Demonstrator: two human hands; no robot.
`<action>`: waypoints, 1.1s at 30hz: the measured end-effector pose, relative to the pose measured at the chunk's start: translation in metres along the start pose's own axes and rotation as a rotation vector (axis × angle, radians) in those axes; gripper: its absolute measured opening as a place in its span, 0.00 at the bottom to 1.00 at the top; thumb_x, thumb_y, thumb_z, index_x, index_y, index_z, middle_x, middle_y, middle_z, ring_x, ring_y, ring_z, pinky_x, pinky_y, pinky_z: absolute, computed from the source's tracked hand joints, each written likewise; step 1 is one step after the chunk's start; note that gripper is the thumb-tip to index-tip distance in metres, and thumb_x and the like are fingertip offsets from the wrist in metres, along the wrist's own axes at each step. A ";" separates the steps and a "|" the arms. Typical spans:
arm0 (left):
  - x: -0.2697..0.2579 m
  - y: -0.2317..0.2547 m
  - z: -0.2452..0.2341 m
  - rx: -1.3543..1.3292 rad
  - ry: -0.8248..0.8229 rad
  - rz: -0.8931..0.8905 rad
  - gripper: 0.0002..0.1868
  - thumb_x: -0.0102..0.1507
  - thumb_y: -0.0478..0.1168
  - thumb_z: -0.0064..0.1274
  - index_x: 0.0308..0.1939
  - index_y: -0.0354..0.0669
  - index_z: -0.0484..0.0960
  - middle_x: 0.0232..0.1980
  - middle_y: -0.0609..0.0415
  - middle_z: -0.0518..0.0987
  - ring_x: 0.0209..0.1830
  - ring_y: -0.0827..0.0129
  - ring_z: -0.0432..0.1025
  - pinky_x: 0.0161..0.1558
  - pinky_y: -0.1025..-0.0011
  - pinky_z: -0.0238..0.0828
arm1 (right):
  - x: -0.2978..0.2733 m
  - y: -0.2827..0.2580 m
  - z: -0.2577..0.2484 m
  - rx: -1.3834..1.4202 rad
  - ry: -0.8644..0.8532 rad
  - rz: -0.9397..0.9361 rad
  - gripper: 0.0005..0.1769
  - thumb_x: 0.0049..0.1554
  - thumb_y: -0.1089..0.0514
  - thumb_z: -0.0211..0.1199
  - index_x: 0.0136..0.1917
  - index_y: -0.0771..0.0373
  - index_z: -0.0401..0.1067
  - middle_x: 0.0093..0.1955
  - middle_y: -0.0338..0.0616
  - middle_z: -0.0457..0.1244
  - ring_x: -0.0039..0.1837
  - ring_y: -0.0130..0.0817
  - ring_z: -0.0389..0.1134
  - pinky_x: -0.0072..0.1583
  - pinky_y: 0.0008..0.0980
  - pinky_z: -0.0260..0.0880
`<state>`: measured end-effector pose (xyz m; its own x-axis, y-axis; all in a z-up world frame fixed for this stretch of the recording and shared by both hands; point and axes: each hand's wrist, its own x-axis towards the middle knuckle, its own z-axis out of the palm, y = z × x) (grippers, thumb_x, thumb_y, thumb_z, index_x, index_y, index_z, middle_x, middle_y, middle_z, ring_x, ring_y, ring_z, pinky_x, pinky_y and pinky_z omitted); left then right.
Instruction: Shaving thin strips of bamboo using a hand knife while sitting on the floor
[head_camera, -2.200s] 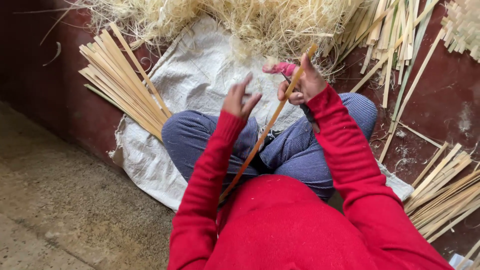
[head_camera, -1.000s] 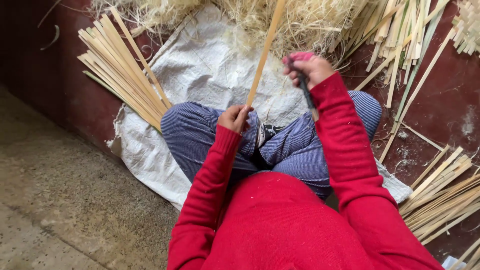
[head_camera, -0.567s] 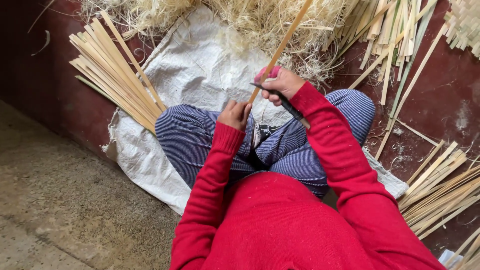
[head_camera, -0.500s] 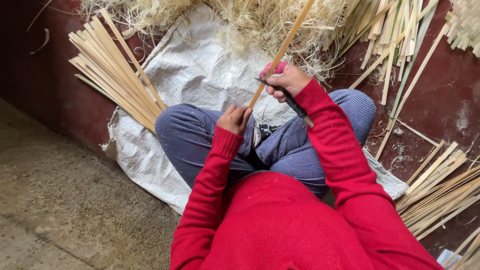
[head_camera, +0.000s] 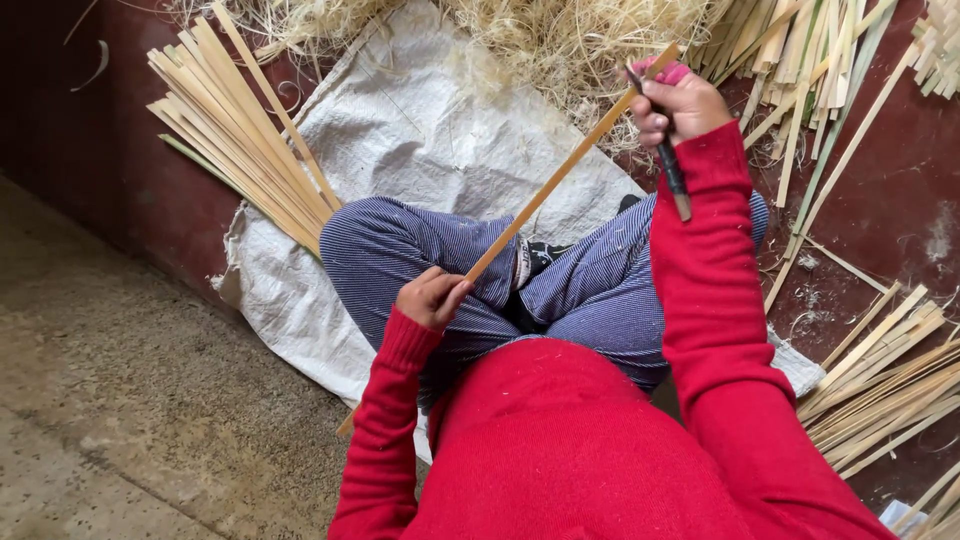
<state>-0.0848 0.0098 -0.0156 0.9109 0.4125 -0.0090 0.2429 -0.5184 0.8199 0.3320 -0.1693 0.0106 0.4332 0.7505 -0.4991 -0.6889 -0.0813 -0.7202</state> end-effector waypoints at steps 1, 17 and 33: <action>0.001 0.003 -0.002 0.011 -0.031 -0.032 0.09 0.68 0.47 0.55 0.40 0.51 0.87 0.29 0.59 0.74 0.26 0.65 0.73 0.30 0.69 0.69 | -0.006 -0.005 0.023 0.025 0.064 0.024 0.11 0.67 0.63 0.53 0.60 0.56 0.72 0.36 0.40 0.64 0.28 0.19 0.58 0.29 0.19 0.62; 0.115 0.011 0.067 0.024 0.091 -0.028 0.18 0.70 0.52 0.45 0.30 0.54 0.84 0.30 0.58 0.81 0.31 0.62 0.76 0.34 0.62 0.66 | 0.013 0.070 0.073 -0.090 -0.194 0.248 0.16 0.63 0.62 0.57 0.63 0.65 0.74 0.31 0.41 0.64 0.24 0.19 0.55 0.25 0.20 0.51; 0.033 0.001 0.049 -0.048 -0.029 -0.285 0.19 0.68 0.55 0.48 0.36 0.47 0.87 0.23 0.60 0.79 0.17 0.72 0.72 0.23 0.69 0.67 | -0.009 0.021 0.092 -0.145 0.180 0.098 0.12 0.63 0.69 0.55 0.54 0.62 0.77 0.31 0.33 0.60 0.24 0.17 0.52 0.24 0.14 0.55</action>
<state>-0.0380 -0.0144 -0.0431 0.8176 0.5144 -0.2588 0.4749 -0.3481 0.8083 0.2604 -0.1175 0.0446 0.4740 0.6066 -0.6382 -0.6477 -0.2508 -0.7194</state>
